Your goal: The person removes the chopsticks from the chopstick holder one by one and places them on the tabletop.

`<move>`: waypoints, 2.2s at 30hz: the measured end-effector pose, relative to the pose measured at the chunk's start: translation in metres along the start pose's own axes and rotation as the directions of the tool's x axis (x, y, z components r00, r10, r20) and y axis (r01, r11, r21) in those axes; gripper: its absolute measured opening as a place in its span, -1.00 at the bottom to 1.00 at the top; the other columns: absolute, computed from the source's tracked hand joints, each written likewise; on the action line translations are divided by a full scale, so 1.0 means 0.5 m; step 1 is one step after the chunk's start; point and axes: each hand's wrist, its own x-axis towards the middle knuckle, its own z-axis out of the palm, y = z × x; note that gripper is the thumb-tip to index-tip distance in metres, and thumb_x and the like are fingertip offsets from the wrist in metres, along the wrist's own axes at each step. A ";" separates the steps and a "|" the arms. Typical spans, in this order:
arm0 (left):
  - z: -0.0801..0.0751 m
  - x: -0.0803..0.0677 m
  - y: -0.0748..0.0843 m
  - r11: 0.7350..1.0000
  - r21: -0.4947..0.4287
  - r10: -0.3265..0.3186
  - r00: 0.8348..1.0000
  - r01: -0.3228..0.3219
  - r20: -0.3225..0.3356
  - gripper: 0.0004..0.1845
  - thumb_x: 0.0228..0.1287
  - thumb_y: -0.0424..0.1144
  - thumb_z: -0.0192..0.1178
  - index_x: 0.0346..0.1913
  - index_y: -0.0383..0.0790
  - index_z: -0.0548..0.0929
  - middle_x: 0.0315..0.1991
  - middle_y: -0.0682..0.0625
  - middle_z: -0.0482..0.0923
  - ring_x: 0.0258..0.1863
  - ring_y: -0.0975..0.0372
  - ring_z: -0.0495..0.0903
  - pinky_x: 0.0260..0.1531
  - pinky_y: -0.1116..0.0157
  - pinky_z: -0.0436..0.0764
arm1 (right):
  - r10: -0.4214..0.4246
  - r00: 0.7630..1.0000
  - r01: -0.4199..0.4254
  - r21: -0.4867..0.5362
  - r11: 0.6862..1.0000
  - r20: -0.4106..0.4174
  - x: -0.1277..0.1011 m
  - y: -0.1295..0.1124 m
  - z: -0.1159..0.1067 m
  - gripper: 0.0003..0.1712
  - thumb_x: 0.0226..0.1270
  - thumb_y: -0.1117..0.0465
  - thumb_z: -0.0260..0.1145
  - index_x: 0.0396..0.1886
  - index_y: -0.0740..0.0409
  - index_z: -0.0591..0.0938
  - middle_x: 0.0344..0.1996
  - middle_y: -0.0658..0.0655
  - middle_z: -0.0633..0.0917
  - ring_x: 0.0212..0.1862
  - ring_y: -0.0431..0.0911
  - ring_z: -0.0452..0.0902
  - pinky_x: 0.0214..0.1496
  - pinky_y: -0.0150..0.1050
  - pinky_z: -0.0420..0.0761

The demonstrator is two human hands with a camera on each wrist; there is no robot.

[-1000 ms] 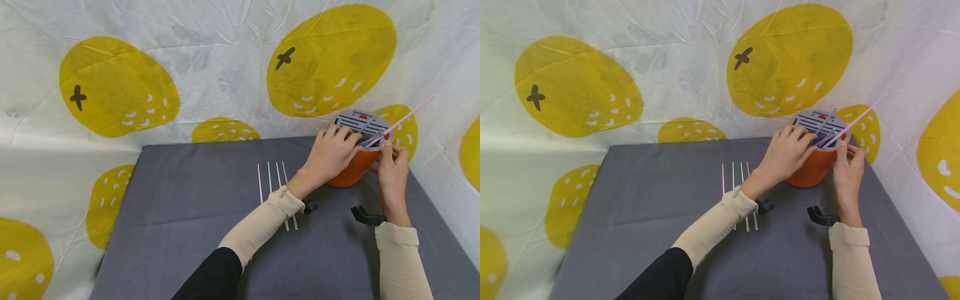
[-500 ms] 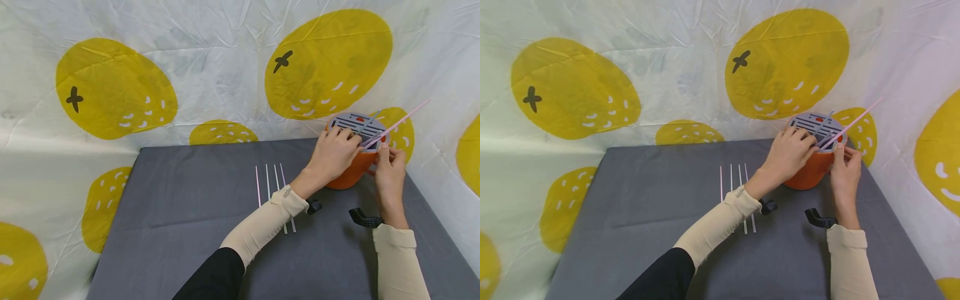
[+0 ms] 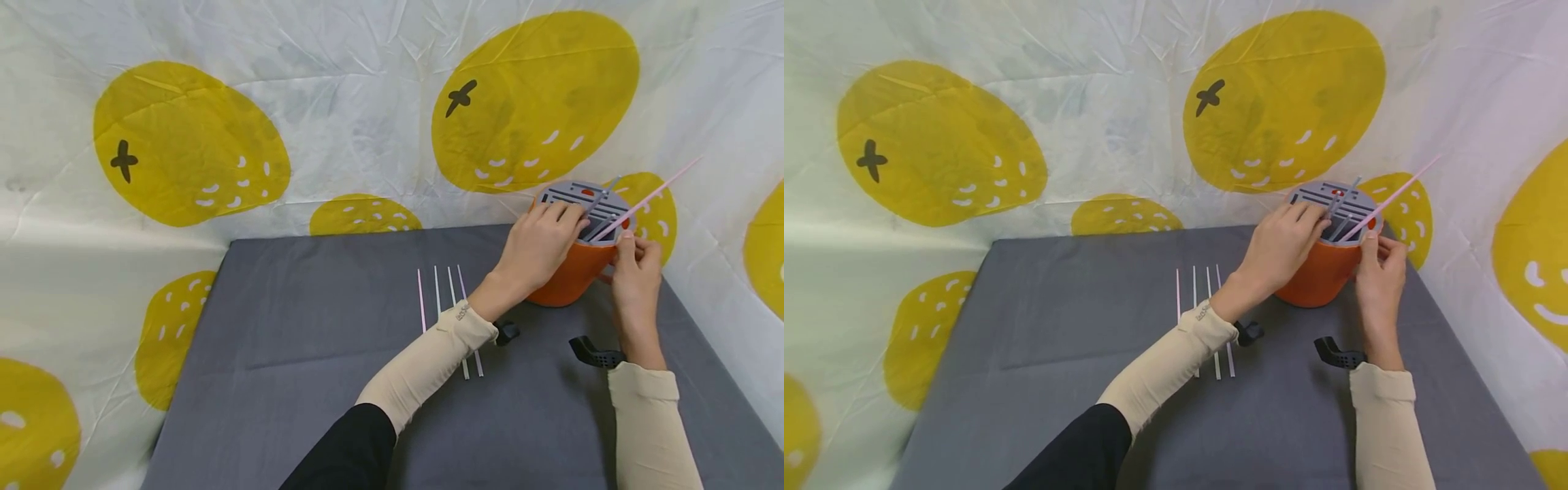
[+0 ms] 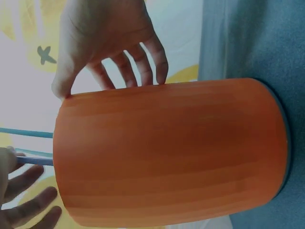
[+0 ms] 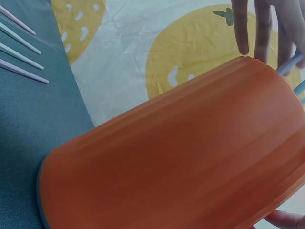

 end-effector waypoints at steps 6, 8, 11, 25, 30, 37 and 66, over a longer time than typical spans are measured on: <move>-0.013 -0.002 -0.011 0.999 -0.047 -0.008 0.991 0.001 -0.137 -0.69 0.66 -0.03 0.06 0.17 -0.07 0.68 0.04 0.14 0.71 0.02 0.36 0.67 0.22 0.57 0.54 | 0.000 1.000 0.000 0.009 1.000 -0.009 -0.002 0.001 0.001 -0.51 0.54 -0.31 0.16 0.26 -0.23 0.37 -0.04 -0.23 0.44 -0.02 -0.30 0.43 -0.25 -0.53 0.60; -0.019 -0.004 -0.015 0.997 -0.075 -0.025 0.982 0.011 -0.188 -0.69 0.66 -0.02 0.05 0.14 -0.09 0.69 0.00 0.13 0.71 -0.01 0.36 0.67 0.19 0.61 0.53 | 0.004 1.000 -0.004 0.011 1.000 -0.005 -0.002 0.001 0.001 -0.51 0.53 -0.32 0.16 0.25 -0.24 0.37 -0.04 -0.23 0.43 -0.01 -0.30 0.41 -0.24 -0.53 0.60; -0.026 -0.008 -0.023 0.984 -0.179 -0.072 0.962 0.025 -0.262 -0.70 0.64 -0.04 0.08 0.09 -0.15 0.68 -0.06 0.10 0.70 -0.09 0.37 0.66 0.08 0.66 0.55 | 0.013 1.000 -0.014 0.019 1.000 0.003 -0.002 0.001 0.001 -0.52 0.53 -0.32 0.16 0.23 -0.25 0.36 -0.03 -0.23 0.43 0.01 -0.29 0.38 -0.22 -0.54 0.59; -0.072 -0.027 -0.063 0.908 -0.419 -0.231 0.799 -0.029 -0.556 -0.85 0.48 -0.32 0.27 -0.02 -0.31 0.58 -0.23 -0.07 0.65 -0.39 0.31 0.66 -0.28 0.71 0.48 | 0.014 1.000 -0.014 0.005 1.000 -0.013 0.001 0.008 -0.001 -0.57 0.55 -0.29 0.15 0.20 -0.26 0.37 -0.05 -0.23 0.42 0.02 -0.27 0.35 -0.22 -0.55 0.56; -0.091 -0.043 -0.086 0.852 -0.521 -0.321 0.733 -0.052 -0.599 -0.88 0.53 -0.36 0.18 -0.03 -0.36 0.55 -0.16 -0.18 0.64 -0.34 0.22 0.74 -0.22 0.70 0.59 | -0.004 1.000 0.005 0.013 1.000 -0.012 0.004 0.007 0.003 -0.60 0.57 -0.27 0.14 0.19 -0.24 0.38 -0.06 -0.21 0.44 -0.02 -0.28 0.39 -0.26 -0.55 0.58; -0.107 -0.080 -0.110 0.792 -0.610 -0.412 0.725 -0.013 -0.551 -0.84 0.58 -0.30 0.12 -0.07 -0.38 0.56 -0.20 -0.21 0.60 -0.34 0.11 0.72 -0.32 0.61 0.65 | 0.003 1.000 -0.003 -0.009 1.000 -0.024 0.004 0.003 0.003 -0.57 0.57 -0.29 0.13 0.22 -0.24 0.38 -0.07 -0.22 0.44 -0.01 -0.29 0.38 -0.27 -0.57 0.56; -0.050 -0.312 -0.228 0.157 -0.923 -0.760 0.639 0.352 0.115 -0.74 0.46 -0.25 0.33 0.00 -0.42 0.72 -0.25 -0.37 0.71 -0.49 0.32 0.67 -0.57 0.27 0.76 | 0.002 1.000 -0.002 -0.008 1.000 -0.019 0.011 0.006 0.004 -0.60 0.58 -0.28 0.11 0.20 -0.24 0.38 -0.07 -0.23 0.43 0.00 -0.29 0.35 -0.24 -0.54 0.55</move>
